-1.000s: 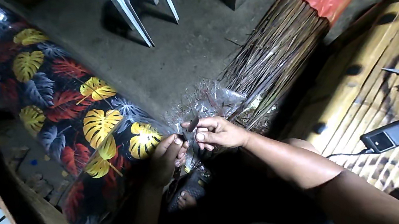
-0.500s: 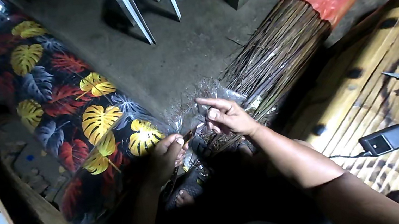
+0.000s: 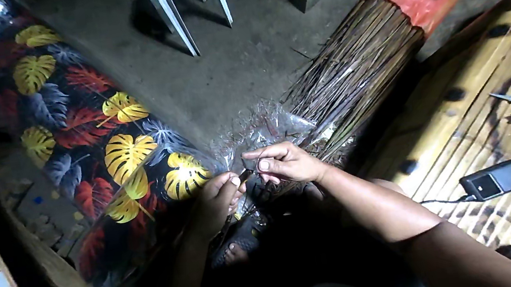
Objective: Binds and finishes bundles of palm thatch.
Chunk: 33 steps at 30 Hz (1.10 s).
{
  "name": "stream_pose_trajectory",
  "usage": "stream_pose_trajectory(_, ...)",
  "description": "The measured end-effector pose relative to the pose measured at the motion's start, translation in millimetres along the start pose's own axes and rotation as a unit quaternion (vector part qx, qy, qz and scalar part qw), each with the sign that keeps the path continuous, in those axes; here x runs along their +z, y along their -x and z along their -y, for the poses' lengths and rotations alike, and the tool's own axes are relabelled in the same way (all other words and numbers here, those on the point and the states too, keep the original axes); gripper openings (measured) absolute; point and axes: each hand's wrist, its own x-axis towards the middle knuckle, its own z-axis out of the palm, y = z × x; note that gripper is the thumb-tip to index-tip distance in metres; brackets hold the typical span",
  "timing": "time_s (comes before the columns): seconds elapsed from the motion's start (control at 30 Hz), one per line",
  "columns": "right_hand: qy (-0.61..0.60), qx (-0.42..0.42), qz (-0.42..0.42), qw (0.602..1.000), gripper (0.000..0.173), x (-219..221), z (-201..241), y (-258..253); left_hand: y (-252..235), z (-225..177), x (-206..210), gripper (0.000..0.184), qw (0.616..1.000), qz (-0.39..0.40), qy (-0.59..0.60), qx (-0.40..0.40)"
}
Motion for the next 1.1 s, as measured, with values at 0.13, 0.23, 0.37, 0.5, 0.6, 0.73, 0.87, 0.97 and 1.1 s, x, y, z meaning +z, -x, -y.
stream_pose_trajectory(0.13, 0.015, 0.009, -0.115, 0.993, 0.041, -12.1, 4.9, 0.6, 3.4, -1.6, -1.9, 0.026, 0.999, -0.032, -0.021, -0.001)
stream_pose_trajectory(0.23, -0.012, 0.001, -0.090, 0.996, 0.052, -15.1, 5.4, -2.5, 4.7, -1.4, -1.2, 0.025, 0.991, -0.063, -0.108, 0.048)
stream_pose_trajectory(0.37, -0.034, 0.031, 0.009, 0.999, 0.050, 4.9, -3.9, -0.1, 3.9, 3.3, 2.4, 0.027, 0.980, -0.079, -0.150, 0.104)
stream_pose_trajectory(0.5, -0.046, 0.030, 0.054, 0.997, 0.044, 16.1, -7.7, 1.3, 3.5, 3.8, 1.5, 0.026, 0.991, -0.051, -0.104, 0.069)
stream_pose_trajectory(0.6, -0.041, 0.019, 0.046, 0.998, 0.041, 14.9, -7.5, 1.2, 1.4, 6.4, 0.6, 0.026, 0.997, -0.019, -0.044, 0.056)
stream_pose_trajectory(0.73, -0.026, -0.005, 0.001, 1.000, 0.044, 0.0, -1.4, 0.5, 1.4, 3.3, 1.1, 0.027, 1.000, -0.002, 0.003, 0.021)
stream_pose_trajectory(0.87, -0.045, 0.003, 0.000, 0.999, 0.050, -4.6, 1.9, 0.1, 0.9, 3.0, 4.9, 0.027, 0.999, -0.031, -0.021, 0.033)
stream_pose_trajectory(0.97, -0.052, 0.032, -0.004, 0.998, 0.044, 10.7, -0.3, 1.9, -0.3, 0.6, 10.4, 0.027, 0.991, -0.068, -0.089, 0.074)
stream_pose_trajectory(1.1, -0.015, 0.023, -0.037, 0.999, 0.029, 18.4, -5.8, 1.6, -1.0, 6.0, 11.5, 0.028, 0.976, -0.073, -0.169, 0.117)
